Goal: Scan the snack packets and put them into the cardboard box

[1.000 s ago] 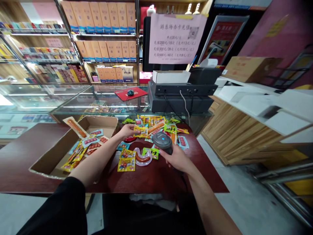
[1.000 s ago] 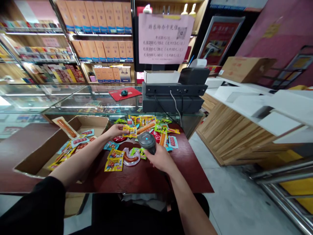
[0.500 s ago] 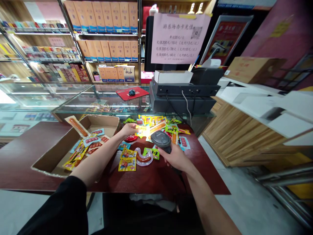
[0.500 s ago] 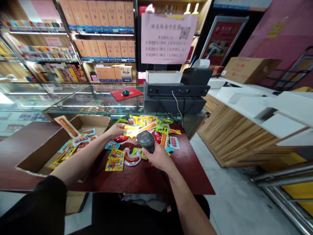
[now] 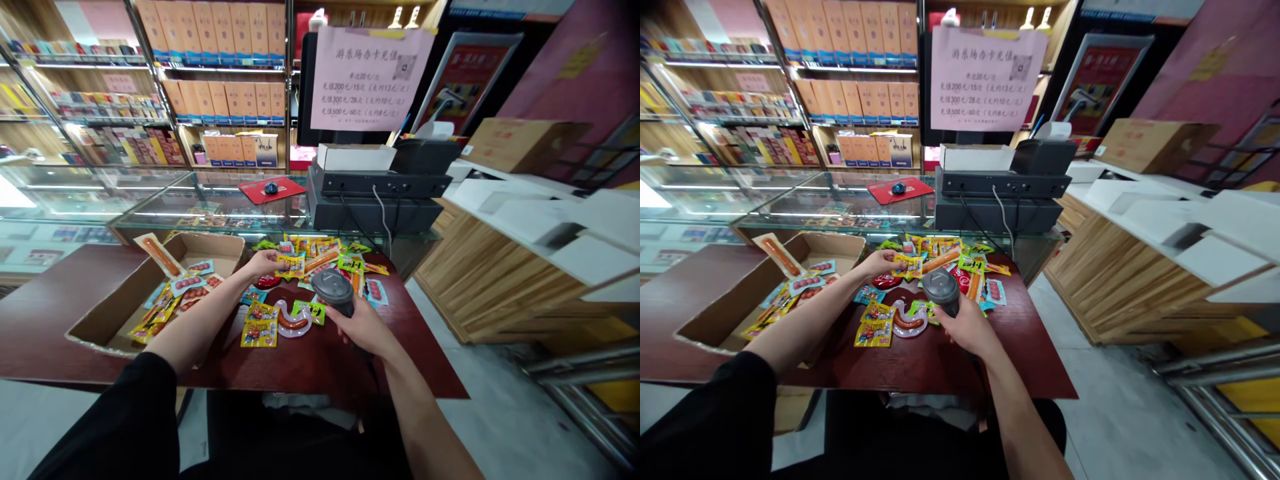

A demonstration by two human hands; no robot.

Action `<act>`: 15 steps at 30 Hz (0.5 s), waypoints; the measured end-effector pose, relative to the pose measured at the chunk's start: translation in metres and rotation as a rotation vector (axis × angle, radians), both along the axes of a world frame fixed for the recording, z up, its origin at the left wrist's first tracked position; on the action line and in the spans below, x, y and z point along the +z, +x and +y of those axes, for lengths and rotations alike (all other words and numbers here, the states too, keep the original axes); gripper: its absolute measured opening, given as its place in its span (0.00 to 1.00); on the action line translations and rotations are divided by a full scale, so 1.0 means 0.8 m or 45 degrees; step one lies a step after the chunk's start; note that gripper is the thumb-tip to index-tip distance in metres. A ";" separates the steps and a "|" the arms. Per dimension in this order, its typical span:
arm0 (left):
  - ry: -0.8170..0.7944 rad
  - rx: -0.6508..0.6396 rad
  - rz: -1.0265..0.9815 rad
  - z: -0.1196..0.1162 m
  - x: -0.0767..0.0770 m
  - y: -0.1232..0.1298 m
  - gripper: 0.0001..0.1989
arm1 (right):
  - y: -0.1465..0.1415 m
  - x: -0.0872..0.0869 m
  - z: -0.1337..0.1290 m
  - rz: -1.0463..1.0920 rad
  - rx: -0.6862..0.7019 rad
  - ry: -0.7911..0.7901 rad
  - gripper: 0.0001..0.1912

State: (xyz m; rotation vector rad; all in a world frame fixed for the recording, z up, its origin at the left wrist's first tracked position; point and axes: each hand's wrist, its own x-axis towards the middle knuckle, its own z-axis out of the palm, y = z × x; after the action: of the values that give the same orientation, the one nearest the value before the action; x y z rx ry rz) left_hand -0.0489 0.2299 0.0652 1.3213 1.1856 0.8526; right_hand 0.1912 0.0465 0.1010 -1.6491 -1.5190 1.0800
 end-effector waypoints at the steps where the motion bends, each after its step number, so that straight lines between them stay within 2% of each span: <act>1: -0.012 0.013 -0.003 -0.001 0.002 0.001 0.23 | 0.002 -0.001 -0.003 0.006 -0.010 -0.003 0.12; 5: -0.047 0.069 -0.026 -0.003 0.016 0.003 0.23 | 0.011 -0.001 -0.011 0.037 -0.024 0.002 0.11; 9: -0.047 0.111 -0.076 -0.007 0.043 -0.011 0.24 | 0.014 0.013 -0.004 -0.031 0.014 0.029 0.11; 12: -0.018 0.133 -0.075 -0.017 0.067 -0.047 0.25 | 0.006 0.024 0.008 -0.093 0.077 0.041 0.11; 15: 0.065 0.207 -0.011 -0.037 0.088 -0.109 0.24 | -0.007 0.026 0.020 -0.076 0.165 0.059 0.11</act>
State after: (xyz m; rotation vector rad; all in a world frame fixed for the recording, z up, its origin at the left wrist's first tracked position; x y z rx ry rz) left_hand -0.1362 0.2002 0.1356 1.2732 1.2846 1.0103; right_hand 0.1857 0.0624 0.1216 -1.5822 -1.6972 1.0631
